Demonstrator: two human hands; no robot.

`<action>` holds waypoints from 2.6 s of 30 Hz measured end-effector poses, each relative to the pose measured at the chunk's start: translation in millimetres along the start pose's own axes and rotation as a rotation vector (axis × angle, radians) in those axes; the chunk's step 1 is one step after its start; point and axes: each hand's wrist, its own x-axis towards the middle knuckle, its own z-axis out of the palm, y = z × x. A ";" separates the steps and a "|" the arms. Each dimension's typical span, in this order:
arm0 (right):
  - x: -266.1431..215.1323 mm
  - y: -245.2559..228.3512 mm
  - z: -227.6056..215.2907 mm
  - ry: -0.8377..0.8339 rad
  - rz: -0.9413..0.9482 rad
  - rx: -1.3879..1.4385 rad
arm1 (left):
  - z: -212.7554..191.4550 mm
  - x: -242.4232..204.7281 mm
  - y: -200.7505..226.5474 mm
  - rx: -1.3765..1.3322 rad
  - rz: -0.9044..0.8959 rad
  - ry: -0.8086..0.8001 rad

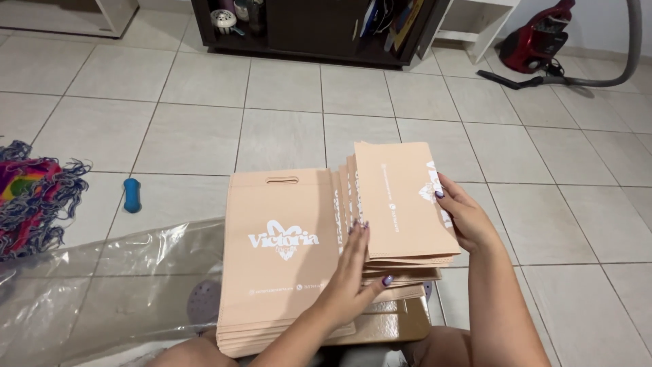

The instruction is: Counting and stacking paper shopping bags by moving them one by one from one pile to another.

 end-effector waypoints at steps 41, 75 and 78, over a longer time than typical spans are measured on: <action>24.2 90.3 70.7 -0.037 -0.218 -1.699 | 53.4 44.6 -111.9 0.585 0.102 0.184; -71.6 148.6 160.1 -0.919 -0.783 -1.271 | -131.9 -21.6 -45.7 -0.170 0.036 0.860; -65.9 158.5 155.3 -0.906 -0.801 -1.237 | -136.6 -24.4 -51.7 -0.128 0.046 0.867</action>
